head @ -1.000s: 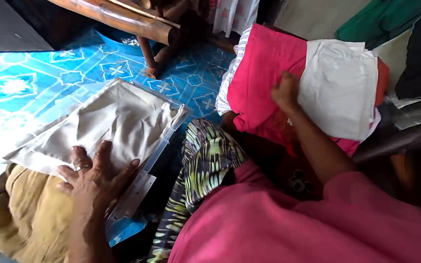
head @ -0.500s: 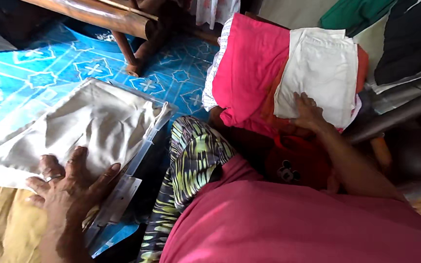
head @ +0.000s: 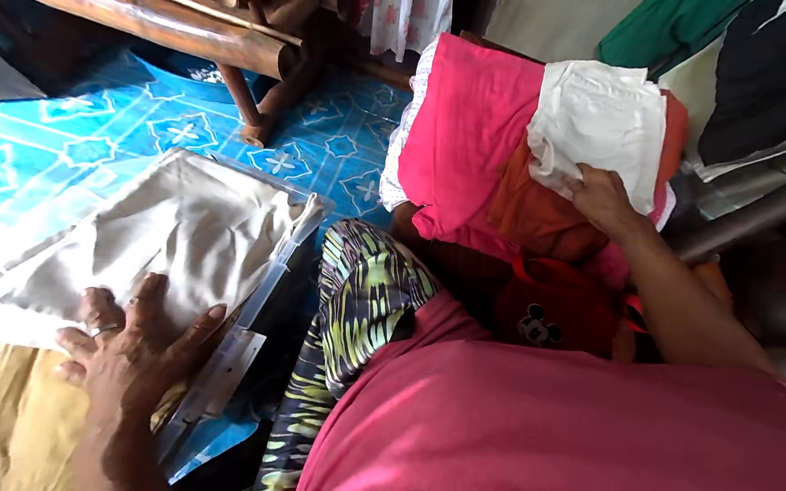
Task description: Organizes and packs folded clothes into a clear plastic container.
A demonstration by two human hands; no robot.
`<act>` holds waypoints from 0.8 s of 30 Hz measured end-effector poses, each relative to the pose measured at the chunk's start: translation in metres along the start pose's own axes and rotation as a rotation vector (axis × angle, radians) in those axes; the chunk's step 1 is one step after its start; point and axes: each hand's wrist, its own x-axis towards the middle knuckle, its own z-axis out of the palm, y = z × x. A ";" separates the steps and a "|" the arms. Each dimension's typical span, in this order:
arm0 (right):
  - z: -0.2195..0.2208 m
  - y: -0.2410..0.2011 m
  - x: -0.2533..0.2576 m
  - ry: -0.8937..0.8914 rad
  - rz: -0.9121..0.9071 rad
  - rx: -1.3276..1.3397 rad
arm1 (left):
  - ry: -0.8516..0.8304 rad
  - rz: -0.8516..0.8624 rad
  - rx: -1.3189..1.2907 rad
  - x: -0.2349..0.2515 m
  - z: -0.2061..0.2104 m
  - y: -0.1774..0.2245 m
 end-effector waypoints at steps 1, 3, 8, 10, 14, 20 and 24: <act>-0.008 -0.014 0.001 0.018 -0.009 0.015 | -0.003 0.001 -0.001 0.000 -0.001 0.000; -0.019 -0.049 0.001 0.045 -0.032 0.053 | -0.004 -0.001 0.001 0.000 0.000 -0.001; 0.008 -0.137 -0.007 -0.003 -0.226 0.313 | 0.005 0.009 -0.009 -0.004 -0.002 0.002; 0.036 -0.157 -0.004 -0.161 -0.351 0.378 | 0.007 0.016 -0.008 -0.008 -0.004 0.005; 0.070 -0.151 0.025 -0.126 -0.421 0.263 | 0.000 0.029 -0.030 -0.016 -0.012 0.013; 0.041 -0.060 0.079 0.092 0.206 0.100 | 0.005 0.023 -0.037 -0.011 -0.008 0.009; 0.038 -0.024 0.095 0.003 0.320 0.197 | 0.003 0.014 -0.041 -0.012 -0.010 0.013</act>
